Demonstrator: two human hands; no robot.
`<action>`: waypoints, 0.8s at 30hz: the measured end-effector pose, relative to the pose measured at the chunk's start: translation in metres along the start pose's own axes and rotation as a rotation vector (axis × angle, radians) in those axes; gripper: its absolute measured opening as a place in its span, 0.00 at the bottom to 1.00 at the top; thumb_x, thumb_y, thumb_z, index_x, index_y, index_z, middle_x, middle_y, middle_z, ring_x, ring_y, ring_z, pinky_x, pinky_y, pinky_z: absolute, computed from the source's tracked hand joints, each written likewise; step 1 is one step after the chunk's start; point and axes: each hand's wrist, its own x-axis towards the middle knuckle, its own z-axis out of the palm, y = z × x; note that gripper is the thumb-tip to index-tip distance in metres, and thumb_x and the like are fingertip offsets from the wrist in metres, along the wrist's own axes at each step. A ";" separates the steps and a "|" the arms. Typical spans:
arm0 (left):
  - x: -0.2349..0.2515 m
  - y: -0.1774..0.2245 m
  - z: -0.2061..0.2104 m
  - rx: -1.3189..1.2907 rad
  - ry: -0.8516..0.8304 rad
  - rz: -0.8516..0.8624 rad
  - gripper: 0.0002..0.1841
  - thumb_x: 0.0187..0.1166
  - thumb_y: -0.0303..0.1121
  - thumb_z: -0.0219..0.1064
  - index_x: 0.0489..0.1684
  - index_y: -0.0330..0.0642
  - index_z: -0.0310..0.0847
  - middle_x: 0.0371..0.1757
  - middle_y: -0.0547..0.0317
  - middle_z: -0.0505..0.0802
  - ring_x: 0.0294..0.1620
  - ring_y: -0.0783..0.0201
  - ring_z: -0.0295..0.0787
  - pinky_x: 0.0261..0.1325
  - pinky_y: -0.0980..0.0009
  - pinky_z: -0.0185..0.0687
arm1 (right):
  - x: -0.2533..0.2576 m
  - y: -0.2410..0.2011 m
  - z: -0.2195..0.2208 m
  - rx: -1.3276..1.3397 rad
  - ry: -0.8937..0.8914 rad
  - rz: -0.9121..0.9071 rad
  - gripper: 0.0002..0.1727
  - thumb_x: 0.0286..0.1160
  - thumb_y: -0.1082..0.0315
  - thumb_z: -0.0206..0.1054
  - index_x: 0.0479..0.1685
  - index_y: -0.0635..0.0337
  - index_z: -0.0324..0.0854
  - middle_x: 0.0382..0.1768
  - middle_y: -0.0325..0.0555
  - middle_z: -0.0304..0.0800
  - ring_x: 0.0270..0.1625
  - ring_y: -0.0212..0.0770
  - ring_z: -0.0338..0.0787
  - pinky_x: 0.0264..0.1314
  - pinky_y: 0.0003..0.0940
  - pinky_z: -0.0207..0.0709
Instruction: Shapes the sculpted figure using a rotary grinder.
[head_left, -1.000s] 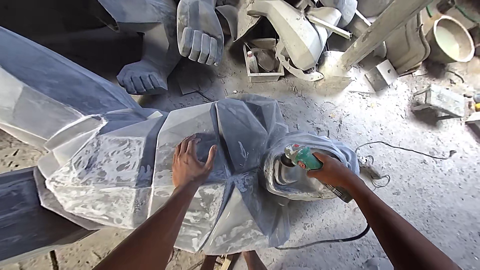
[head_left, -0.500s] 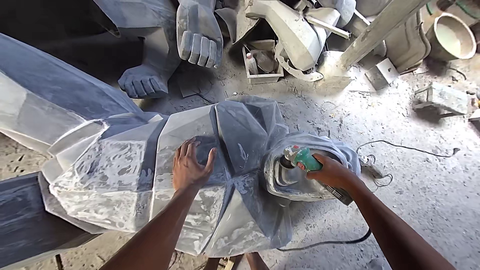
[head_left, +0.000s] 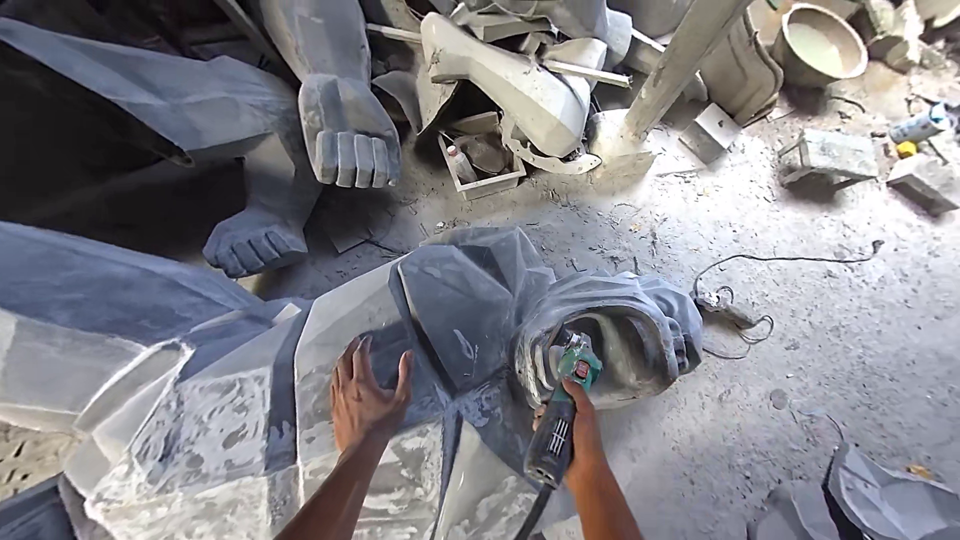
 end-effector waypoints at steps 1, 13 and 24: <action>0.001 0.000 0.000 -0.002 0.001 0.003 0.47 0.73 0.73 0.52 0.81 0.41 0.73 0.83 0.43 0.78 0.84 0.43 0.73 0.85 0.45 0.65 | 0.000 0.006 0.004 0.077 -0.004 0.014 0.22 0.90 0.51 0.53 0.50 0.65 0.74 0.28 0.54 0.84 0.23 0.47 0.87 0.26 0.43 0.88; 0.004 0.001 0.004 0.039 0.006 0.025 0.47 0.74 0.74 0.51 0.80 0.41 0.76 0.83 0.40 0.77 0.87 0.41 0.69 0.88 0.46 0.60 | 0.022 0.045 0.056 0.351 0.139 -0.116 0.22 0.86 0.53 0.60 0.66 0.59 0.68 0.35 0.54 0.84 0.28 0.47 0.88 0.30 0.43 0.87; 0.000 -0.001 0.005 0.009 0.023 0.058 0.43 0.78 0.69 0.53 0.79 0.39 0.76 0.83 0.39 0.78 0.85 0.39 0.71 0.87 0.44 0.61 | -0.027 0.082 0.077 0.232 0.126 -0.147 0.36 0.82 0.57 0.68 0.85 0.55 0.57 0.40 0.60 0.87 0.33 0.51 0.92 0.36 0.48 0.90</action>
